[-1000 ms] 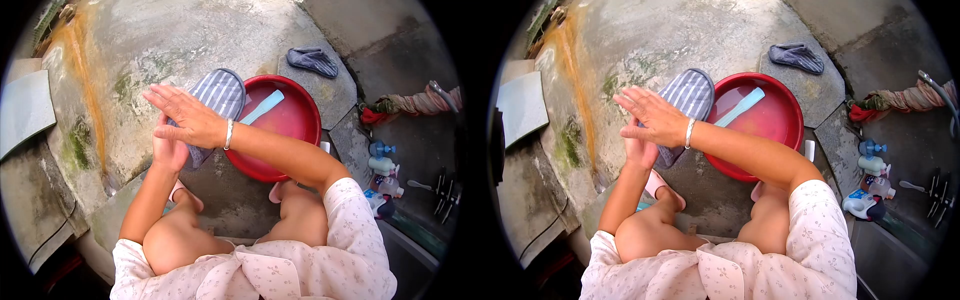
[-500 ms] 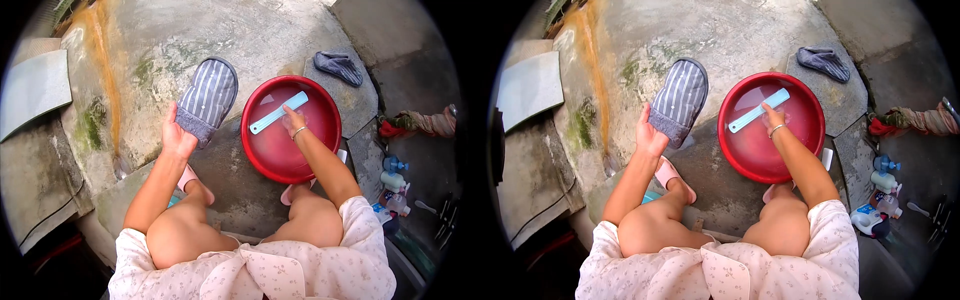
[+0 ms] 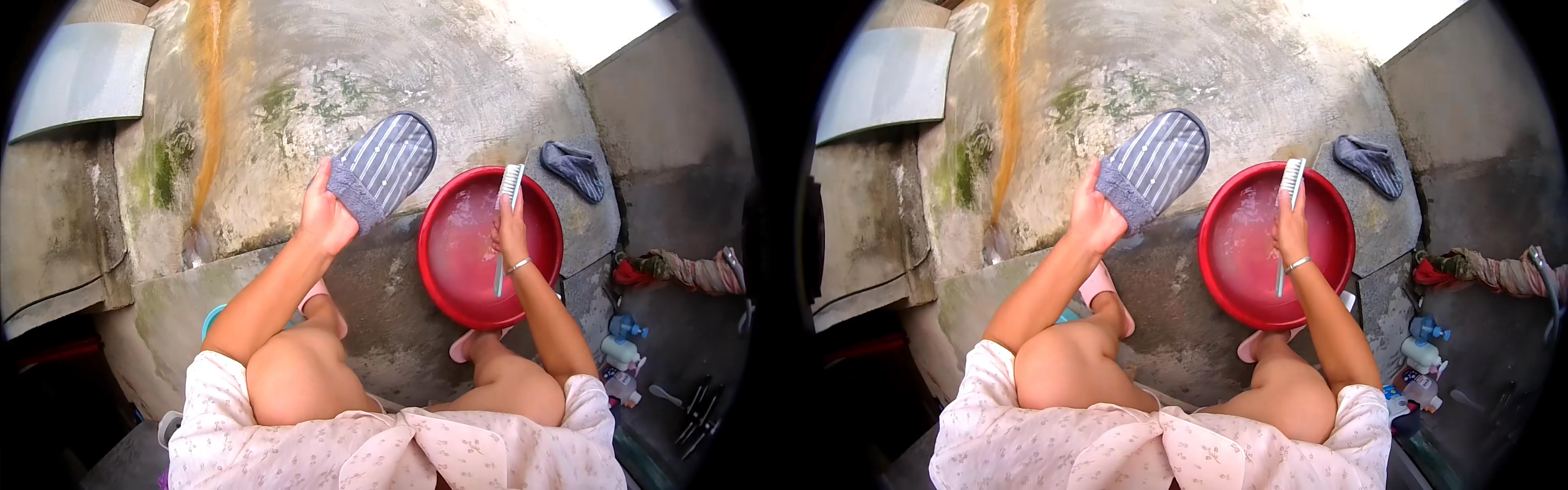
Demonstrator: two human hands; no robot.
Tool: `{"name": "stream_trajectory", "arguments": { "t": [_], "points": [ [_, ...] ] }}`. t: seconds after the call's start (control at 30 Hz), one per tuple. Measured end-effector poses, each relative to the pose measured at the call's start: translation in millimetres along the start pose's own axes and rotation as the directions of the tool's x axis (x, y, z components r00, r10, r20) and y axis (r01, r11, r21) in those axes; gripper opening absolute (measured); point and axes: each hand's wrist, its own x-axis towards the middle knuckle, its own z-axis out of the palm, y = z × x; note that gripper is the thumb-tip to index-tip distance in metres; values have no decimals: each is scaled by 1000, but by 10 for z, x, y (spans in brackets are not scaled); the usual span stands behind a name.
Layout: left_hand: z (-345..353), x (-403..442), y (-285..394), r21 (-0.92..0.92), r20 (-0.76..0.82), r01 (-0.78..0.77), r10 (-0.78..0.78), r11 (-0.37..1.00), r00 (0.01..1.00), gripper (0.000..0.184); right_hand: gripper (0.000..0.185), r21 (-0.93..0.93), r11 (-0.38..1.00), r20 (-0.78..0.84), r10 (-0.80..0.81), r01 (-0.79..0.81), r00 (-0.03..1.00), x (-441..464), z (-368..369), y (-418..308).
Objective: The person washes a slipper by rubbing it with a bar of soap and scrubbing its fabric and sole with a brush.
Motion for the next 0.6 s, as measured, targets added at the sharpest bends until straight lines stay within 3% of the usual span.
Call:
{"name": "stream_trajectory", "arguments": {
  "t": [0.07, 0.1, 0.17, 0.2, 0.23, 0.27, 0.3, 0.33, 0.37, 0.43, 0.5, 0.57, 0.6],
  "points": [
    [-8, 59, 53, -33, 10, -6, 7, 999, 1000, 58, 56, -271, 894, 148, -327, 356, 933, -171, 83, -546],
    [11, 95, 74, -45, 22, -11, 12, 999, 1000, 58, 55, -296, 840, 301, -369, 455, 879, -361, 209, -982],
    [68, 174, 94, 47, -18, -44, 45, 998, 999, 57, 54, -369, 558, 454, -590, 743, 668, -507, 575, -1358],
    [88, 212, 85, 35, -5, -52, 52, 998, 999, 57, 54, -446, 402, 573, -558, 800, 600, -609, 774, -1555],
    [98, 258, 63, 38, -96, -100, 103, 994, 990, 57, 54, -492, 229, 682, -499, 840, 536, -669, 941, -1697],
    [100, 287, 60, 42, -187, -146, 151, 988, 971, 56, 54, -496, 209, 688, -497, 843, 529, -584, 1092, -1776],
    [81, 279, 82, 29, -185, -150, 153, 988, 971, 56, 54, -591, 204, 643, -465, 781, 608, -401, 1272, -1835],
    [58, 272, 125, -48, -42, -105, 103, 993, 994, 56, 53, -675, 195, 589, -439, 712, 678, -180, 1438, -1866],
    [33, 267, 187, -118, 106, -60, 73, 991, 992, 56, 54, -677, 320, 473, -500, 662, 725, 112, 1527, -1806],
    [-15, 262, 247, -117, 84, -80, 90, 990, 992, 55, 56, -708, 365, 436, -449, 605, 780, 193, 1701, -1807],
    [-130, 326, 402, -123, 29, -156, 161, 980, 986, 55, 58, -632, 354, 534, -445, 689, 719, -58, 1853, -1651],
    [-323, 364, 565, -96, -116, -239, 228, 966, 967, 55, 60, -524, 260, 690, -429, 811, 583, -231, 1895, -1535],
    [-343, 314, 575, -110, -79, -234, 227, 966, 971, 55, 61, -550, 247, 674, -434, 798, 598, -87, 1892, -1489]
  ]
}}
